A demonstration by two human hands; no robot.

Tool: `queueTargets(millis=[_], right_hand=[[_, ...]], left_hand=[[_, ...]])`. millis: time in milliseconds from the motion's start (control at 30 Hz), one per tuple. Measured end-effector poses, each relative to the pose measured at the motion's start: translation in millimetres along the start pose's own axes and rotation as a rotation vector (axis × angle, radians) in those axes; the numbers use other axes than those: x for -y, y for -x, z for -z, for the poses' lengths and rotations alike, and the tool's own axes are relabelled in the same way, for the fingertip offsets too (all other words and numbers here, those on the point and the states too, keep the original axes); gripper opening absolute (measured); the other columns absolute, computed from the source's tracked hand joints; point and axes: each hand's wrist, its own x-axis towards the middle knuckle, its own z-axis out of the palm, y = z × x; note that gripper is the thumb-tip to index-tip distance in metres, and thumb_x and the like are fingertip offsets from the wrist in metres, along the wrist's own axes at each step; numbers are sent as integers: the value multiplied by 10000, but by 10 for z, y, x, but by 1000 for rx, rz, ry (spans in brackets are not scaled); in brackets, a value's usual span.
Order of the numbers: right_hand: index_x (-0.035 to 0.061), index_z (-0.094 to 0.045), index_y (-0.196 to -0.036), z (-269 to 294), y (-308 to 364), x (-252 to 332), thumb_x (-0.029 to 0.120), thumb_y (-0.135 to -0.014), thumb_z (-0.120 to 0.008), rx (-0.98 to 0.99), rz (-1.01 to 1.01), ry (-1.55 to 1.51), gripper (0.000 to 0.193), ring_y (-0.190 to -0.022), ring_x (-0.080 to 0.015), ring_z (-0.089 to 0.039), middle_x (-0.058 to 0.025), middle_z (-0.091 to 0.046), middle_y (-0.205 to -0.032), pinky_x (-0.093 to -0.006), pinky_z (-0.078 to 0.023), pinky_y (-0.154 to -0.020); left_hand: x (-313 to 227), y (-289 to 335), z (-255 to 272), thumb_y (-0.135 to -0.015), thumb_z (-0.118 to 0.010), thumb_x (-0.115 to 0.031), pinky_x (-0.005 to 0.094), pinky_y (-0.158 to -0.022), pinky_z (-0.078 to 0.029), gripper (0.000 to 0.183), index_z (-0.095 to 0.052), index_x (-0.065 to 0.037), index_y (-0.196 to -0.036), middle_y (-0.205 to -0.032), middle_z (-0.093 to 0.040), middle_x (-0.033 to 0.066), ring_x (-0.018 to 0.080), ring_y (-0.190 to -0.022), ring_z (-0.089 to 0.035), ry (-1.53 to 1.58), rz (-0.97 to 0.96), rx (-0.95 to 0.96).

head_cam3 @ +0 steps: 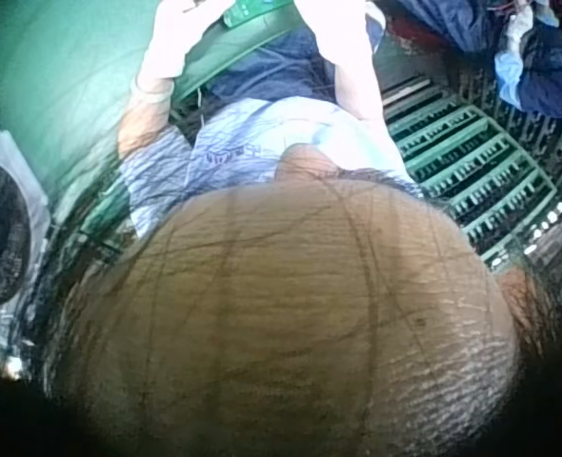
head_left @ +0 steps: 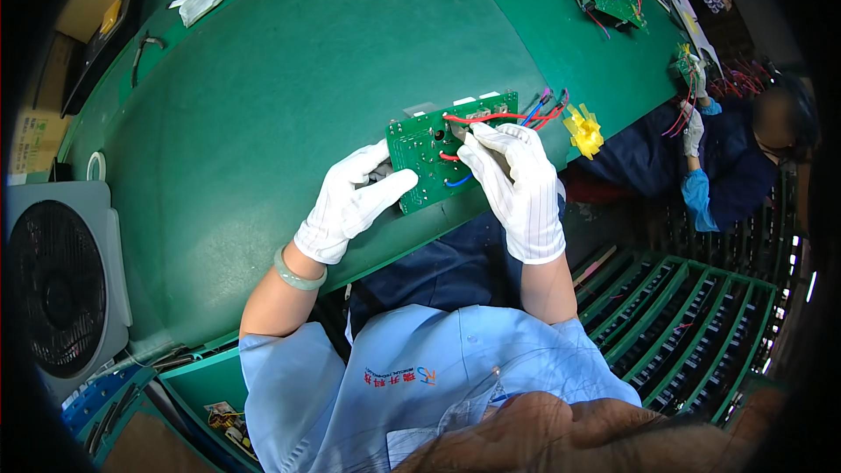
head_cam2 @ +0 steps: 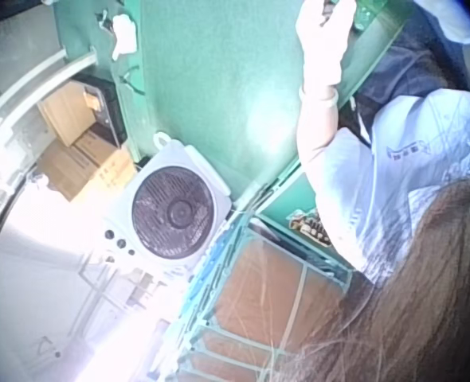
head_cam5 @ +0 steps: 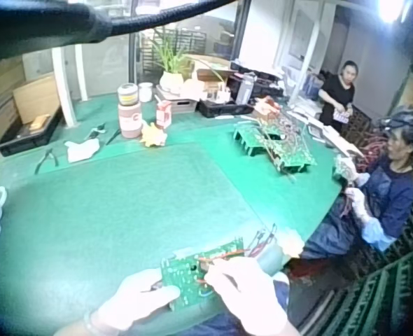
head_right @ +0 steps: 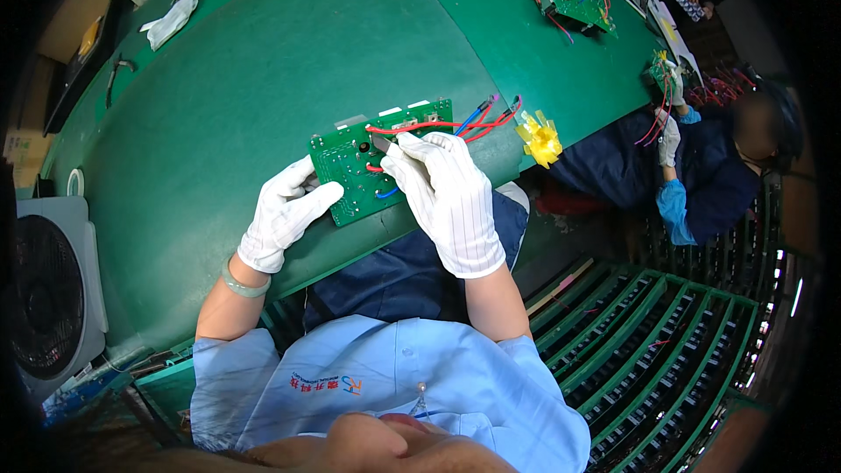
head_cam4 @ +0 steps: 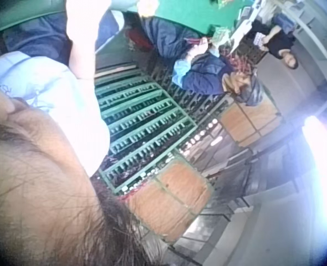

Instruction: The person assembles electronic circuit boards by hand at a green workbench. They pick up a board, connect red and blue wires to terminals, and attach cylindrical black components. The person handles multiple boards sequentially, placing finished units aside and picking up new ones from a nearby tray.

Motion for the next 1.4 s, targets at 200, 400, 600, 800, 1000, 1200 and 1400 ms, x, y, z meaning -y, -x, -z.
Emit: queueTargets(millis=[200, 400, 600, 800, 1000, 1200, 1400], right_hand=[[25, -686, -1038, -3, -3, -21, 94, -760, -815, 4, 11, -10, 313, -861, -292, -659, -139, -679, -938, -360, -556, -715], [13, -686, -1037, -5, -17, -4, 83, -776, -807, -1, 3, -16, 296, -841, -284, -668, -150, -674, -953, -348, -558, -689], [6, -689, -1028, -54, 14, 52, 64, -783, -798, -37, -217, -123, 275, -838, -281, -672, -148, -679, -945, -348, -555, -713], [2, -690, -1016, -110, 8, -38, 52, -781, -795, -74, -105, -87, 263, -848, -275, -668, -140, -683, -928, -344, -549, -728], [7, -690, -1009, -24, -39, -37, 64, -775, -798, 0, -24, -84, 264, -845, -276, -657, -126, -683, -922, -345, -541, -717], [16, -692, -1004, -11, -54, -36, 86, -773, -803, 18, -38, -81, 266, -835, -279, -651, -126, -675, -903, -347, -535, -702], [-35, -695, -1020, 55, -68, 6, 0, -791, -776, 97, -130, -110, 245, -894, -250, -668, -155, -693, -959, -319, -527, -801]], left_hand=[[-19, -7, -6, -914, -678, -108, 233, -724, -486, 460, -578, -21, -1355, -1006, -636, 14, 63, -777, -565, 4, -4, 4], [12, -4, 6, -913, -681, -107, 231, -724, -486, 473, -573, -34, -1367, -1003, -634, 14, 61, -778, -561, -11, -5, -7], [23, -9, 17, -912, -685, -106, 228, -732, -487, 502, -552, -40, -1391, -1005, -635, 8, 50, -776, -549, -5, 0, -1], [54, -21, -3, -913, -679, -87, 231, -737, -491, 522, -530, -39, -1411, -1014, -651, 9, 49, -782, -553, 70, 2, -5], [37, -21, -9, -912, -678, -86, 230, -744, -493, 526, -525, -36, -1413, -1011, -656, 10, 51, -786, -558, 73, 4, 4], [38, -24, -12, -914, -673, -91, 235, -748, -495, 519, -529, -37, -1410, -1023, -659, 13, 53, -787, -561, 48, 2, 9], [35, -16, 2, -920, -670, -108, 235, -751, -494, 513, -530, -37, -1408, -1029, -658, 3, 49, -780, -553, 28, 7, 16]])
